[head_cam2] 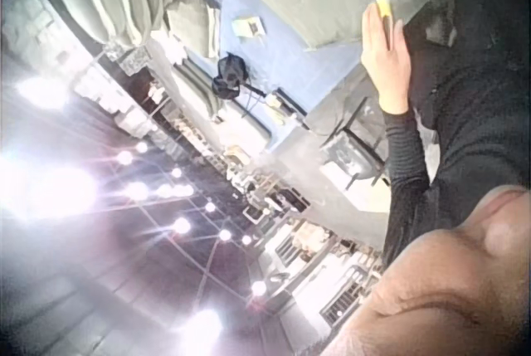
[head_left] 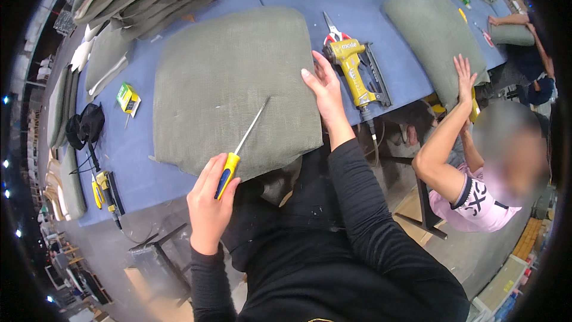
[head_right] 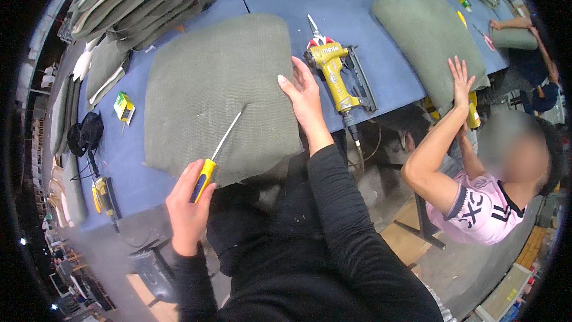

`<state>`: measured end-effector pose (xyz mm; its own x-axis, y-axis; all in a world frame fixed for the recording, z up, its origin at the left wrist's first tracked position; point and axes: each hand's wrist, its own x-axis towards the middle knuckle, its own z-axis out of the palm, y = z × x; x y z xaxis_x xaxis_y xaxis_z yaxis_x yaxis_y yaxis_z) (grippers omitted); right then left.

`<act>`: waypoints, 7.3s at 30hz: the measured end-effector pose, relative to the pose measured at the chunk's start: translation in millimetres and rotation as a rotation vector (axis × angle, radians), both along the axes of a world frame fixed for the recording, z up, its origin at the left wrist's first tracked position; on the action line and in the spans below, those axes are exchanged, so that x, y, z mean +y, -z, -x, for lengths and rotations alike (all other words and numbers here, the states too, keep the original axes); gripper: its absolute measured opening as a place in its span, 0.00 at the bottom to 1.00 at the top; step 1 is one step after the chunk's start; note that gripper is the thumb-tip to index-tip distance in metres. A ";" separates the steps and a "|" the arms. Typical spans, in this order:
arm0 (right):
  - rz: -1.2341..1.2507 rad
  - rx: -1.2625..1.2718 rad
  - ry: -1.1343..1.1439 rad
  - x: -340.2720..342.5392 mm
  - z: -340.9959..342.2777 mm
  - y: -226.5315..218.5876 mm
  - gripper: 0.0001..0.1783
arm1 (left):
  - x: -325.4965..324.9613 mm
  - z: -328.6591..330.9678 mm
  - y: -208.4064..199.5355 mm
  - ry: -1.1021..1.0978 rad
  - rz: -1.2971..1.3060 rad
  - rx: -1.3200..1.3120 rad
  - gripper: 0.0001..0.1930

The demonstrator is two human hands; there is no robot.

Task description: The person staples fabric onto cushion foam using a yellow pneumatic staple gun. They repeatedly pull fabric taut, staple edges, and use a screwdriver to pry or adjust seams. The person handles multiple cushions, flipping and repositioning them on the table while coworkers work nearby.

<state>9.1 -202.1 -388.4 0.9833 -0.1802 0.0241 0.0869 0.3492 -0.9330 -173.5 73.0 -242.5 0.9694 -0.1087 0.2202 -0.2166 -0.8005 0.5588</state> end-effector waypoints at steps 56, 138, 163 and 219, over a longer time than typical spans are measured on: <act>0.945 0.048 0.013 25.8 19.1 -24.5 0.60 | -46.8 37.0 59.1 -0.163 0.250 -0.064 0.21; 1.299 -0.116 0.184 8.1 33.8 -55.7 0.40 | 73.6 25.8 -16.7 -0.318 0.472 0.286 0.27; 1.323 -0.102 0.180 20.3 30.3 -49.3 0.34 | 76.0 -1.6 -23.8 0.099 -0.103 0.141 0.24; 1.460 -0.195 -0.039 90.3 38.7 -57.4 0.45 | 19.6 59.1 67.1 -0.164 -0.026 -0.132 0.20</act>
<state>-29.7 -111.8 -331.0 0.9468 0.1456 0.2869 0.2625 -0.8652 -0.4272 -232.6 92.6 -309.5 0.9373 0.0415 0.3460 -0.1521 -0.8447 0.5133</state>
